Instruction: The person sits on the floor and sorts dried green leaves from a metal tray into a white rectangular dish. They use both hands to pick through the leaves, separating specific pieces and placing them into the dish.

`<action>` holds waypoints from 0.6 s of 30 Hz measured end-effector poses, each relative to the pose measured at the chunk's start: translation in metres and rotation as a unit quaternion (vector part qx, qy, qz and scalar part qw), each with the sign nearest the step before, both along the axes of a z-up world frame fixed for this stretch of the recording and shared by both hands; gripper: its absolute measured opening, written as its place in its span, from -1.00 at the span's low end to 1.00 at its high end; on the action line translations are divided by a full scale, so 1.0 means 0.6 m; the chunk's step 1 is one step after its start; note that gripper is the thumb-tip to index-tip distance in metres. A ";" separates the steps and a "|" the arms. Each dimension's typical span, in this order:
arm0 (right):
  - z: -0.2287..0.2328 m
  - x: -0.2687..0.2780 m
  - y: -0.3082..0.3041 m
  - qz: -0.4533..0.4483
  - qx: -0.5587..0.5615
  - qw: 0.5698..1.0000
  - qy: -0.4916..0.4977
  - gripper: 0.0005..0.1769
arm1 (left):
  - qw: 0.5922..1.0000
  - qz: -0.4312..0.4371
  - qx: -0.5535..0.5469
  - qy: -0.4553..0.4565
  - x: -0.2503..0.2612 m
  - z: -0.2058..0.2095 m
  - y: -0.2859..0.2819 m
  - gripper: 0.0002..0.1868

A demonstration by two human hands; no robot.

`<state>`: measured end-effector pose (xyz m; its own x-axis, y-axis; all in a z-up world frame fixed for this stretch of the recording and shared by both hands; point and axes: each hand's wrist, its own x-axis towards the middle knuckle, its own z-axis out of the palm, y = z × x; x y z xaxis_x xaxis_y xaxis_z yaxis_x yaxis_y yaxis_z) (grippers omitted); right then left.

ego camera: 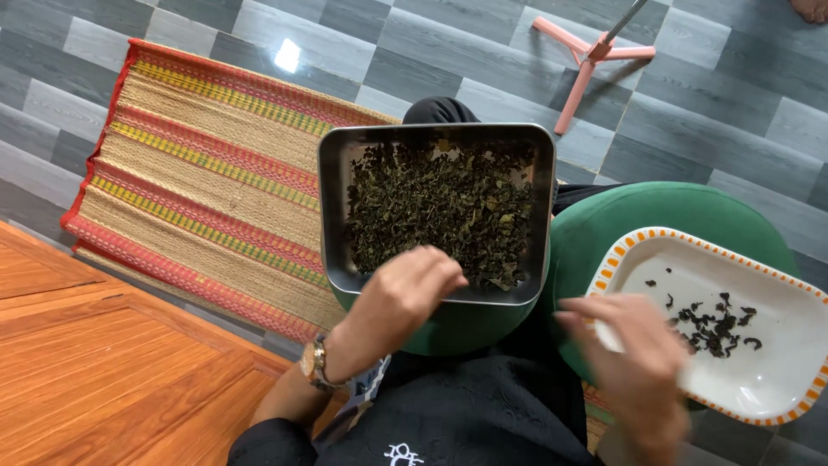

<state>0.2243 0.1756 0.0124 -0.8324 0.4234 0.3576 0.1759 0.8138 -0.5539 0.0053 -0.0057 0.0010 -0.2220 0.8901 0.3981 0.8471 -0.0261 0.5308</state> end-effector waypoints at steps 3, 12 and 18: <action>-0.016 0.095 0.042 -0.117 0.042 0.991 -0.048 -0.91 | 0.997 0.032 -0.054 0.041 -0.017 0.005 0.004 -0.87; -0.086 0.272 0.093 -0.236 0.061 0.965 -0.093 -0.77 | 0.974 0.004 -0.133 0.183 -0.013 -0.009 0.037 -0.89; -0.048 0.199 0.067 -0.199 0.045 0.979 -0.023 -0.78 | 0.962 0.023 -0.183 0.200 -0.011 -0.019 0.034 -0.78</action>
<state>0.3435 0.2158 -0.0165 -0.6248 0.6855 0.3738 0.5114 0.7211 -0.4674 -0.0013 0.0146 -0.0106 -0.1599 0.9797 0.1213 0.9811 0.1441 0.1292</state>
